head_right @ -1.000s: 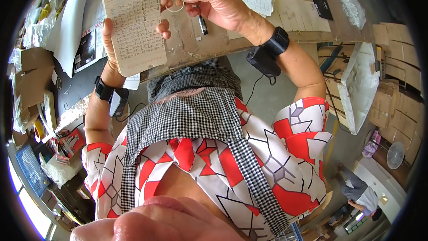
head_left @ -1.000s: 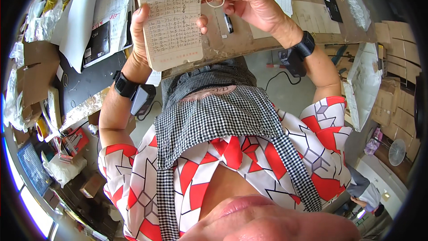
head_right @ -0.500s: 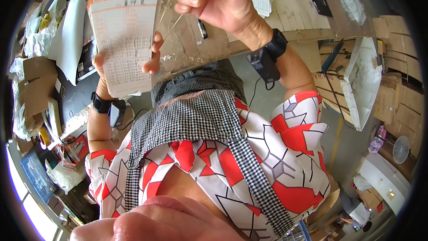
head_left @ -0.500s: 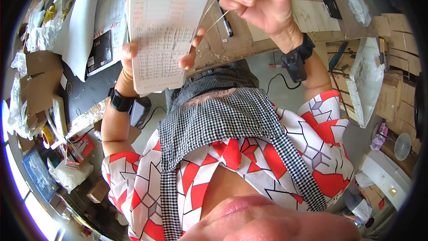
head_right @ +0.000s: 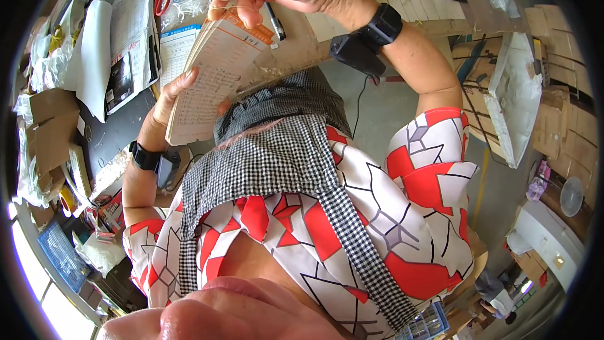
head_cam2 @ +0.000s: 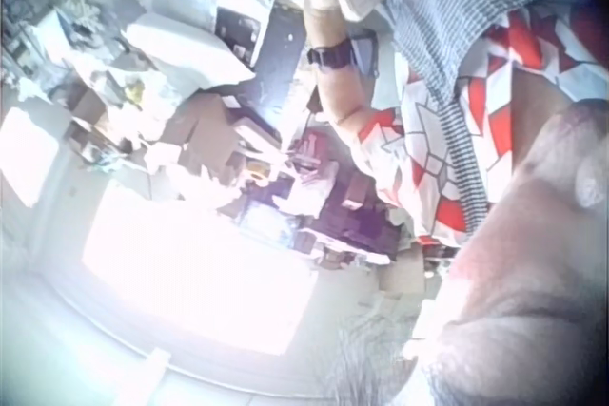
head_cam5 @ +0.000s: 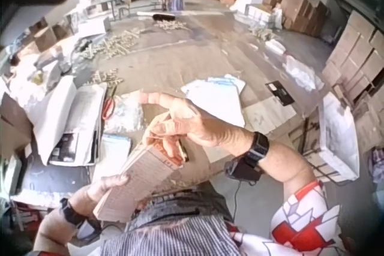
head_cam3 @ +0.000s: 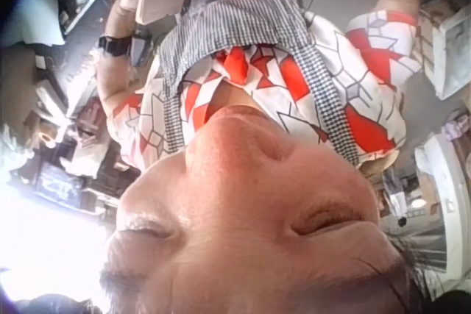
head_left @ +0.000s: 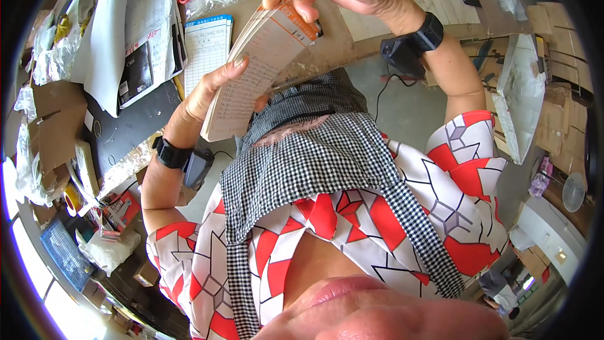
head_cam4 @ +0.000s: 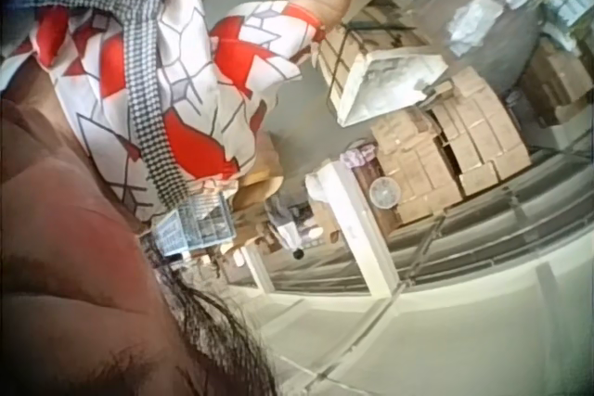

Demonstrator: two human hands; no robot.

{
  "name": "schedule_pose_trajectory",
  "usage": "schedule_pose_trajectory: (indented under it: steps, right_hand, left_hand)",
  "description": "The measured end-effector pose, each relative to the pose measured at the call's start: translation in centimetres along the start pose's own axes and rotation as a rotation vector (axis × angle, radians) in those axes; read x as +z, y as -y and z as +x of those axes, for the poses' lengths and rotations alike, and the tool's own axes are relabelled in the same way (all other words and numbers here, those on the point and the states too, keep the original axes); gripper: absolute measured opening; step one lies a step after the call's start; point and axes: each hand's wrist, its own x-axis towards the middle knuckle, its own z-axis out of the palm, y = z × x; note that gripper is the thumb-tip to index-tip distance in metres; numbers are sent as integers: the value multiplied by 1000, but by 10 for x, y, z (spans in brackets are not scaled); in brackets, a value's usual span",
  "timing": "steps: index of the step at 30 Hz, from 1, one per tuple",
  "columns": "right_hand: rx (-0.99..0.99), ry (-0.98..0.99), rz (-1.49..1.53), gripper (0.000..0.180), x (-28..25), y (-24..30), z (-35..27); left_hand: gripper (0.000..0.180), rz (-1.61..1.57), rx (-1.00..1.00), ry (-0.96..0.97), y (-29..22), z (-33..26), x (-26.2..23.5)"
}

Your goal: The person is sorting and reviewing various booklets and vouchers in a warehouse setting.

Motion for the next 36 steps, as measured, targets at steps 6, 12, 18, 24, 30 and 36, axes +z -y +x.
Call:
schedule_pose_trajectory:
  steps: [6,12,18,24,30,36]
  right_hand:
    - [-29,-19,-398,52,15,-4,-7]
    - [-178,-84,-873,57,16,-29,-14]
    - [-193,-147,-944,53,17,-36,-19]
    - [-309,-285,-927,55,17,-54,-24]
    - [-238,-321,-818,60,19,-77,-25]
    - [-452,-294,-1420,53,-10,-48,-44]
  left_hand:
    - [73,108,-24,-148,-2,2,5]
    - [68,-125,-12,-180,-8,4,4]
    - [63,-213,35,-116,-14,-4,0]
    - [60,-334,93,-44,-15,-10,10]
    - [56,-353,121,-48,-22,15,5]
    - [50,-286,273,-103,-24,80,12]
